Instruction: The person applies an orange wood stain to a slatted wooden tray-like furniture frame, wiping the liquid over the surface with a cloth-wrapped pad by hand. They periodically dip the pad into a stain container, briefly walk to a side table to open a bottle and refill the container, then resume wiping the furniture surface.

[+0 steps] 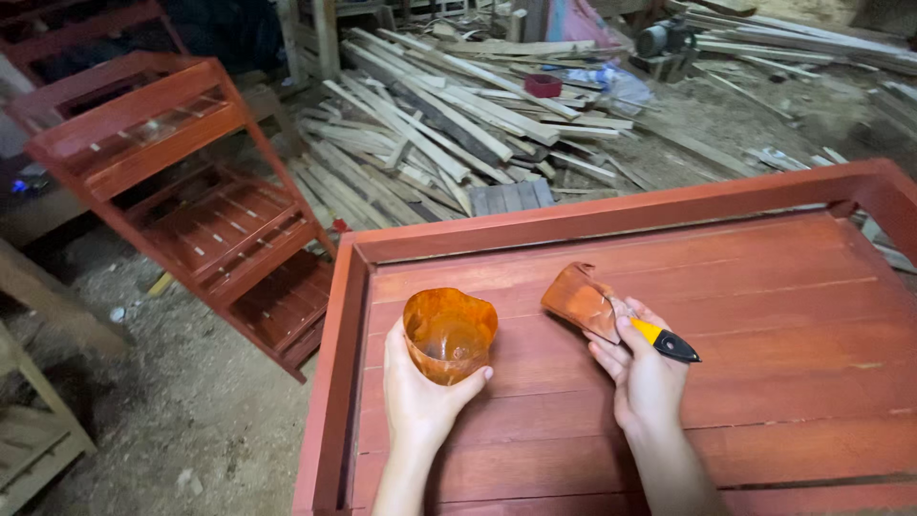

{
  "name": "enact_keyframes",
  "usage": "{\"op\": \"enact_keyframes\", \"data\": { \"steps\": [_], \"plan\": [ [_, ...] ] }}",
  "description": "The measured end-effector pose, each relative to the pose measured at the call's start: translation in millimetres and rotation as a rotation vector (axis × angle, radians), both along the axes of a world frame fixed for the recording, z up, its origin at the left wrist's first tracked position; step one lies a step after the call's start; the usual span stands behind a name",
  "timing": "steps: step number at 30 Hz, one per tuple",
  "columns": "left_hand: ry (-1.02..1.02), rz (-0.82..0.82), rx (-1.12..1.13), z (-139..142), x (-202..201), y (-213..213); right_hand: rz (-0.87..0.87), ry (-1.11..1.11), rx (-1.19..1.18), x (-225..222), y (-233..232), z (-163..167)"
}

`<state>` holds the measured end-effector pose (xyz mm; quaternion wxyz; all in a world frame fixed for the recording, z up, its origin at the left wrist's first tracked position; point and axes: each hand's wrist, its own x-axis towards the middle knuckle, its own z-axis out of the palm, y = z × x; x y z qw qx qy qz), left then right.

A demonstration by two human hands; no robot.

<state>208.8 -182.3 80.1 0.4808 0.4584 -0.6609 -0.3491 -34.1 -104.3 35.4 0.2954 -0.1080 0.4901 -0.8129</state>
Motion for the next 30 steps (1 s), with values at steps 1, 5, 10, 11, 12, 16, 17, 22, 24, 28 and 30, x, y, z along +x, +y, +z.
{"op": "enact_keyframes", "data": {
  "steps": [1,5,10,11,12,16,17,22,24,28,30],
  "plan": [
    [0.002,-0.009,-0.018,0.5,-3.3,-0.1,0.004,-0.002,0.001,0.7,3.7,2.1],
    [-0.01,-0.018,-0.05,1.6,-17.0,1.0,0.038,-0.015,-0.036,3.0,14.1,16.5],
    [-0.092,-0.021,-0.188,-5.5,-24.0,0.1,0.074,0.003,-0.123,3.3,22.9,36.0],
    [-0.114,-0.007,-0.203,-8.2,-24.4,-1.0,0.07,0.006,-0.139,3.2,24.8,38.0],
    [-0.137,0.005,-0.217,-11.2,-25.3,-2.3,0.077,0.018,-0.162,3.0,26.7,39.2],
    [-0.029,-0.025,-0.245,-23.3,-27.2,-13.0,0.111,0.063,-0.252,1.9,35.2,33.9],
    [-0.039,-0.028,-0.266,-26.0,-27.3,-15.8,0.122,0.073,-0.277,1.7,37.3,30.8],
    [-0.104,-0.041,-0.357,-33.8,-32.4,-25.1,0.315,0.232,-0.399,5.6,47.0,16.8],
    [-0.138,-0.061,-0.307,-34.6,-35.0,-27.5,0.352,0.37,-0.303,10.6,48.6,15.5],
    [-0.151,-0.086,-0.559,-34.6,-41.2,-26.3,0.399,0.792,-0.117,25.2,44.5,20.1],
    [-0.133,-0.116,-0.62,-34.0,-42.7,-22.8,0.406,0.941,-0.128,32.7,39.0,23.4]
  ]
}}
